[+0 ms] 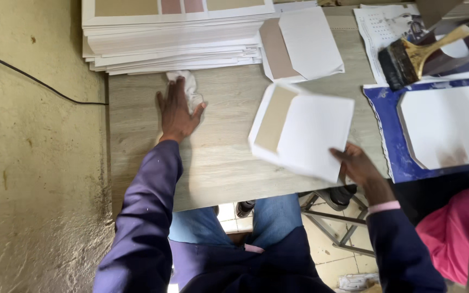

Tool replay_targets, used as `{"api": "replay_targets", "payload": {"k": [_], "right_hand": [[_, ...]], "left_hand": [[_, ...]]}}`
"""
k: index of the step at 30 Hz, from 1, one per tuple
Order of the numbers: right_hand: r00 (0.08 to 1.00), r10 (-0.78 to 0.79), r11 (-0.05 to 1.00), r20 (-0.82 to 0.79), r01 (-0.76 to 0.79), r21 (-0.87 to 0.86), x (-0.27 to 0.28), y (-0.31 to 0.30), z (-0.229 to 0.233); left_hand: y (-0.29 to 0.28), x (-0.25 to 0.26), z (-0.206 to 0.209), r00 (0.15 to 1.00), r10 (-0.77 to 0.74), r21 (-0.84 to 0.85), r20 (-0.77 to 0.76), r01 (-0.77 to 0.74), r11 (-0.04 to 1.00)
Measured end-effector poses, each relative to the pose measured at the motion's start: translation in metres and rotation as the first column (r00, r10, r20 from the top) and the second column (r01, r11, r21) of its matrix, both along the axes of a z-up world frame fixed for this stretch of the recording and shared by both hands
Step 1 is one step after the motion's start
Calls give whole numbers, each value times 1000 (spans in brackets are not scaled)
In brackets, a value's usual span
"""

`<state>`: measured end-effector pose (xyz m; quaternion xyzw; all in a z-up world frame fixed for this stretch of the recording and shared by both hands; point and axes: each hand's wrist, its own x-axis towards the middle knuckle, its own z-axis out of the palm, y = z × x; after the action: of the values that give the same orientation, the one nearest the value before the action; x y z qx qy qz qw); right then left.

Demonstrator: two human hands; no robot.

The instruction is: The person sits at a low table and repeatedly wipes the surface of rectangular paper sheets with a white cloth. They handle the sheets one at a time, wiping them thoroughly before placing them on a stack.

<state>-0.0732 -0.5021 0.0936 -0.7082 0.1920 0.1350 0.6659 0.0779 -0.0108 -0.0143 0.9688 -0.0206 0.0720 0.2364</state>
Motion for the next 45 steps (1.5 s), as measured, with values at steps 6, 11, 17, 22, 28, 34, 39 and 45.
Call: {"api": "replay_targets", "payload": {"k": [6, 11, 17, 22, 28, 34, 39, 45], "right_hand": [[994, 109, 970, -32, -99, 224, -57, 14, -37], [955, 291, 938, -54, -274, 215, -93, 18, -34], [810, 584, 744, 59, -562, 361, -102, 9, -55], [779, 626, 692, 28, -572, 441, -98, 10, -76], [926, 373, 688, 57, -317, 653, -106, 2, -142], [973, 231, 666, 23, -175, 725, -89, 1, -152], [992, 129, 648, -12, -75, 758, -54, 8, -146], [999, 14, 754, -30, 9, 657, -36, 43, -74]], "left_hand": [[-27, -79, -50, 986, 148, 88, 70, -154, 984], [-63, -295, 68, 718, 114, -322, -686, -441, 838], [-92, -326, -14, 694, -282, -746, -662, -645, 165], [-88, -292, 81, 787, -225, -819, -574, -560, 127], [-82, -267, 176, 864, -300, -863, -405, -253, 437], [-36, -268, 143, 891, -175, -891, -419, -367, 267], [21, -273, 102, 893, -90, -843, -442, -379, 382], [38, -259, 127, 875, -137, -804, -464, -352, 479]]}}
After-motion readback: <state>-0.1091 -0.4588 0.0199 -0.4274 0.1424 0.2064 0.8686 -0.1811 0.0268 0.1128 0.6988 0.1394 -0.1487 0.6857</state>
